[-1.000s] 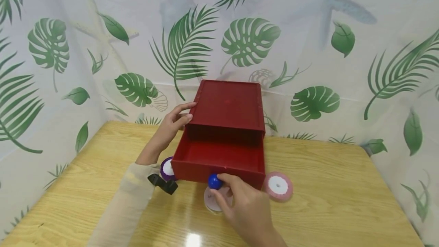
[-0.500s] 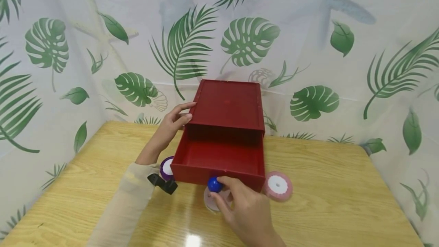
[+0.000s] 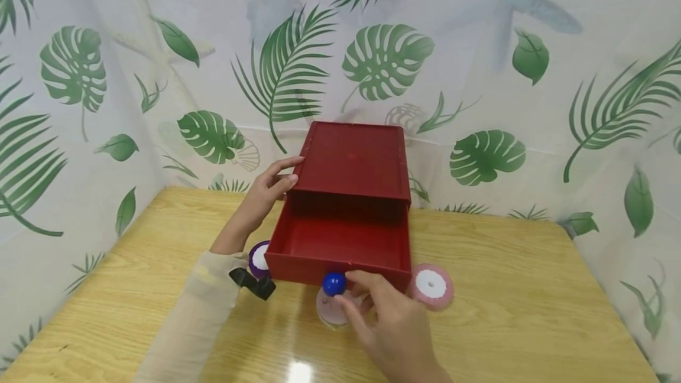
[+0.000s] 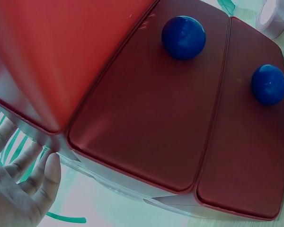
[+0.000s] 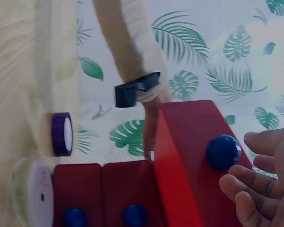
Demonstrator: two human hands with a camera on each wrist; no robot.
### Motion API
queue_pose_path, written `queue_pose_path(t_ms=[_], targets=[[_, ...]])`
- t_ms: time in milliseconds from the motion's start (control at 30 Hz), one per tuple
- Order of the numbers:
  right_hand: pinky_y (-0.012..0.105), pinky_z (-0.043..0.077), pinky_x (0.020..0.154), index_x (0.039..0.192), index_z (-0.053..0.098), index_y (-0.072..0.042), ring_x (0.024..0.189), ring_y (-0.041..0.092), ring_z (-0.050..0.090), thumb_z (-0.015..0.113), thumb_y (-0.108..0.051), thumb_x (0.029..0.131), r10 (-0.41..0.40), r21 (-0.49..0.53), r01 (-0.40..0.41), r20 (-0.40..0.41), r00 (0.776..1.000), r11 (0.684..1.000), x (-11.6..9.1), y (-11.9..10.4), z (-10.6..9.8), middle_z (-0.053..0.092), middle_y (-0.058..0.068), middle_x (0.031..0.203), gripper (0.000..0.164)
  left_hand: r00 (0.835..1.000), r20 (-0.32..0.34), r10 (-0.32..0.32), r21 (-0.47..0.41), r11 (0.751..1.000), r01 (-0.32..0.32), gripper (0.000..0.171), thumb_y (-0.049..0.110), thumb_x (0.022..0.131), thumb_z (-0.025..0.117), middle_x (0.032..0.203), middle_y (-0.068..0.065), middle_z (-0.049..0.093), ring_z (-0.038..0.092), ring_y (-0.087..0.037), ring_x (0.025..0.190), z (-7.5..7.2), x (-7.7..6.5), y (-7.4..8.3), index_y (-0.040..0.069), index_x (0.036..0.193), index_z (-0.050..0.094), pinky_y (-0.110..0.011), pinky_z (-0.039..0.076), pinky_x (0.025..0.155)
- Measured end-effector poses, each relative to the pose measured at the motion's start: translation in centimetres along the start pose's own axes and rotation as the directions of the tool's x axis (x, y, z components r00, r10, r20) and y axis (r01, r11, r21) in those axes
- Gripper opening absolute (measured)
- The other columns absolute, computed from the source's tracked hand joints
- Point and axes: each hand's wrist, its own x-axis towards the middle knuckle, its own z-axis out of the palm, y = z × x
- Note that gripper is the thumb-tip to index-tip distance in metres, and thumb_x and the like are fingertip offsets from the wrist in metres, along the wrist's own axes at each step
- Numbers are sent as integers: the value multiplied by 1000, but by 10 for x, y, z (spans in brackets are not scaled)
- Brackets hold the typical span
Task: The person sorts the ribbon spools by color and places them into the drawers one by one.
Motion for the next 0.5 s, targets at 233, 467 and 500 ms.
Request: queue_pose_path(t_ms=[233, 467, 500], targets=[[8, 45, 58, 107, 64, -4, 65, 2, 56, 58, -44, 90, 62, 53, -59, -57, 996, 997, 4, 4, -24, 68, 0, 78, 44, 1000, -3, 0, 0, 1000, 0, 46, 29, 98, 51, 147, -5, 40, 53, -28, 121, 0, 1, 0, 23, 143, 46, -31, 50, 82], [6, 46, 69, 107, 64, 7, 84, -7, 59, 77, 11, 70, 182, 225, -147, -144, 973, 963, 6, 21, -46, 70, -2, 92, 40, 1000, -3, -4, -13, 1000, 4, 45, 28, 98, 51, 147, -5, 40, 53, -28, 121, 0, 0, 1, 23, 143, 45, -29, 50, 81], [5, 46, 71, 107, 63, 8, 85, -7, 60, 76, 12, 72, 205, 245, -163, -154, 967, 956, 5, 24, -48, 70, -6, 94, 38, 1000, -4, -4, -12, 1000, 4, 45, 28, 98, 51, 147, -5, 40, 53, -27, 121, 0, 0, 1, 23, 143, 46, -29, 50, 81]])
